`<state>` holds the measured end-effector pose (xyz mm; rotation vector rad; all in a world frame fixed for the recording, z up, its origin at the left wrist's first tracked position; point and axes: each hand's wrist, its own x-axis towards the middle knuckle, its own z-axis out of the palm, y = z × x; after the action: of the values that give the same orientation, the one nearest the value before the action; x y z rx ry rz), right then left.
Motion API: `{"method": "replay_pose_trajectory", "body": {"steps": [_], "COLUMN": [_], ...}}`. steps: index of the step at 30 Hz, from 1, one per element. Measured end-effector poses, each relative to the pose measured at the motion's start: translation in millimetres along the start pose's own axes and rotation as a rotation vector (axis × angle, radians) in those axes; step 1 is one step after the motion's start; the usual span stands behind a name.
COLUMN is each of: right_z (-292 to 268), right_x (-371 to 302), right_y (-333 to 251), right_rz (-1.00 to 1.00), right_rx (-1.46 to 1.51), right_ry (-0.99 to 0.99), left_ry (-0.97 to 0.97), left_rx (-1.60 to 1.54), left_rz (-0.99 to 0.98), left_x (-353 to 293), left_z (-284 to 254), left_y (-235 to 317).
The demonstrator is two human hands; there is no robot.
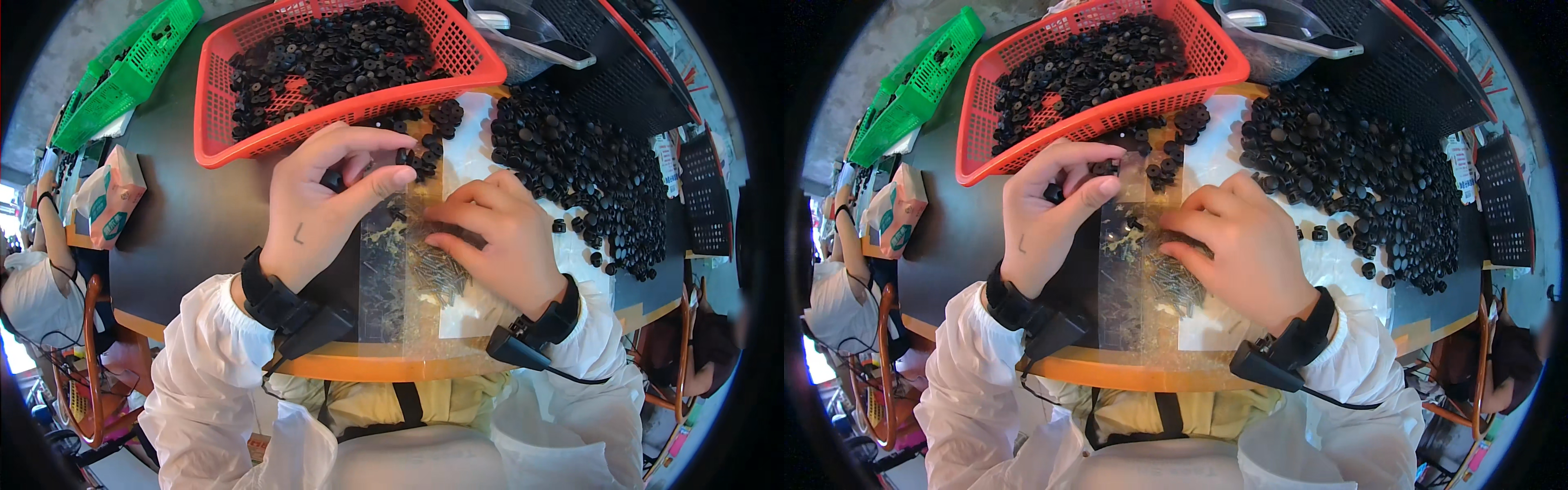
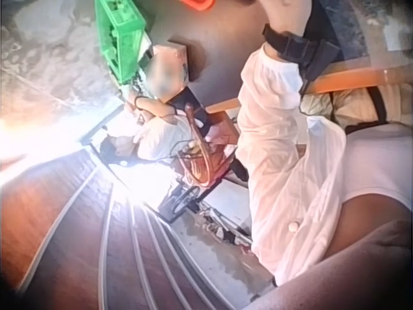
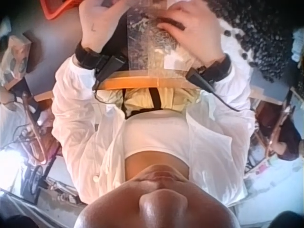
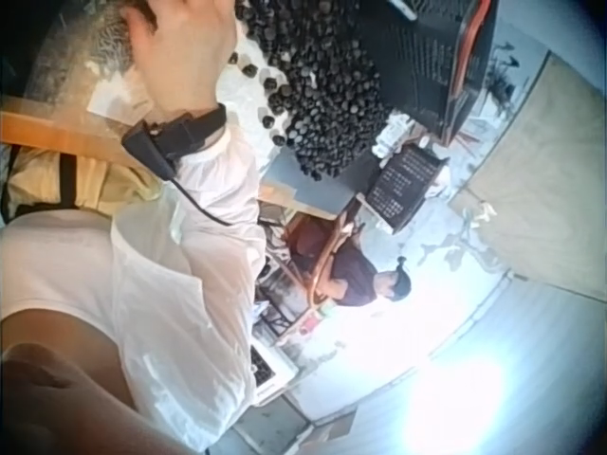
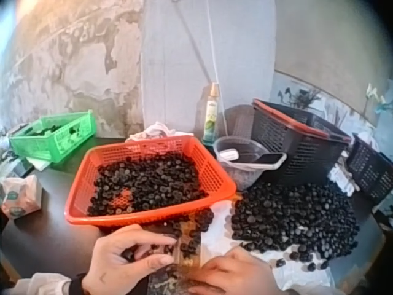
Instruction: The recorder is assembling small black shoe components, possibly lace toggles or eyelets, by inserting small metal pins or springs into plastic housings.
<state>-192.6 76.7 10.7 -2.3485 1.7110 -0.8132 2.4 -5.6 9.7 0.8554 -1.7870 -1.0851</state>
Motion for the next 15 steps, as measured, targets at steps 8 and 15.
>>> {"method": "replay_pose_trajectory", "body": {"steps": [8,15], "right_z": [-1.3,-10.5], "right_x": [-1.5,-5.1], "right_y": [3.5,-2.9], "right_rz": [0.004,0.365], "right_rx": [0.179,0.937], "right_ry": [0.042,0.165], "left_ry": [-0.087,-0.293], "left_rx": [-0.294,-0.410], "left_rz": [-0.188,-0.393], "left_x": [-0.6,-11.8], "left_z": [0.2,5.1], "left_y": [2.8,5.9]}}
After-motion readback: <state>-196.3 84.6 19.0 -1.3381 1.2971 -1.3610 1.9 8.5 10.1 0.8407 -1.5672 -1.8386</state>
